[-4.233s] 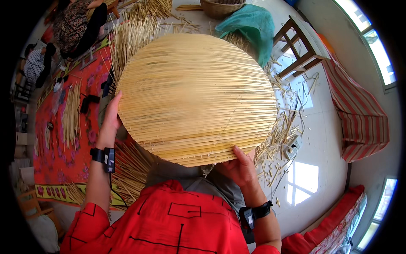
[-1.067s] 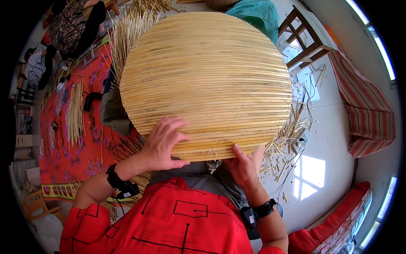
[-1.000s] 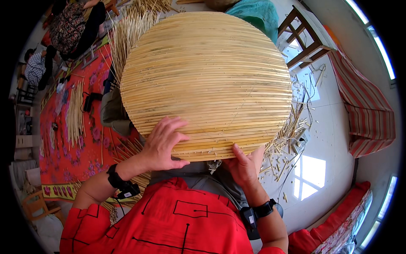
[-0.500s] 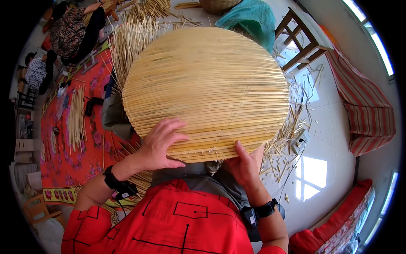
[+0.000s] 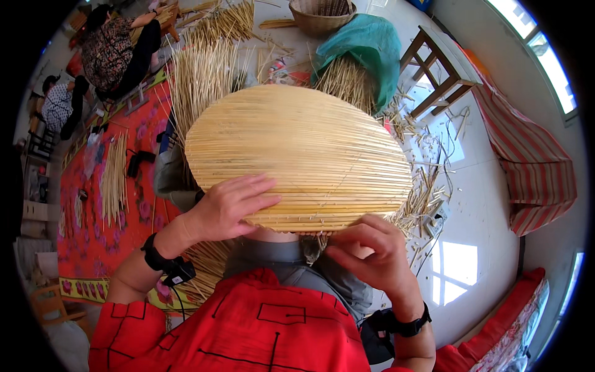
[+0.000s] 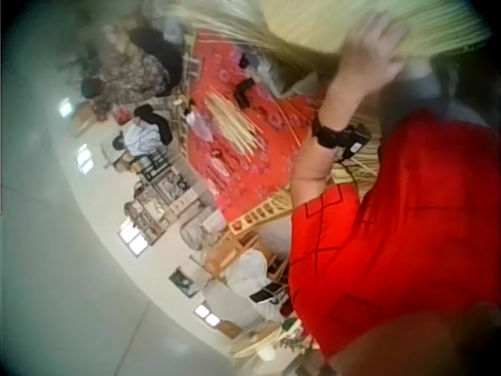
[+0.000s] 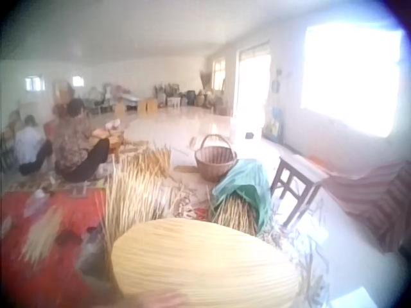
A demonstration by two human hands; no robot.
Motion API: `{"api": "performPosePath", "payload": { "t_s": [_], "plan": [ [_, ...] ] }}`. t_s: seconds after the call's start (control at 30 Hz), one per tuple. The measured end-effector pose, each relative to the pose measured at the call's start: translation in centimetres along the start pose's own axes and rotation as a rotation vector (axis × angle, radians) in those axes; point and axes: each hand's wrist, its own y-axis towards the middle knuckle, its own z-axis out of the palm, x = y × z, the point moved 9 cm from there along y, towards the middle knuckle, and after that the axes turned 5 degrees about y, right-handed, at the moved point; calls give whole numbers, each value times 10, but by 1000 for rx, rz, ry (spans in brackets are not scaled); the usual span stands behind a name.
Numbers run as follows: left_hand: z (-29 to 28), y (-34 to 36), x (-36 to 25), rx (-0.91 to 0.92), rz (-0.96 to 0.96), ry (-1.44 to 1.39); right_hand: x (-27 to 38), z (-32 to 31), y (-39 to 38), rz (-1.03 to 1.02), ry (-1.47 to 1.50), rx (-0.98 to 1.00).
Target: The person constructs a circular bamboo mat by aligning bamboo strips, trimming the edges with shears, and binding the perimeter with wire.
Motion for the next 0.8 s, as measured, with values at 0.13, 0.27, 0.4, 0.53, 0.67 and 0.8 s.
{"api": "performPosePath", "payload": {
  "t_s": [0.13, 0.27, 0.4, 0.53, 0.67, 0.8],
  "plan": [
    [-11, 9, 2, 39, 35, -7, 42, 27, 28, -403, -305, -30],
    [-18, 14, 3, 97, 68, -42, 39, 41, 46, -408, -230, 74],
    [-18, 14, 4, 121, 79, -41, 36, 44, 50, -361, -158, 119],
    [-18, 16, 2, 127, 90, -42, 40, 44, 48, -394, -208, 108],
    [-18, 15, 2, 113, 96, -15, 42, 42, 47, -395, -194, 80],
    [-17, 15, 2, 119, 89, -20, 43, 45, 41, -446, -246, 58]
  ]
}}
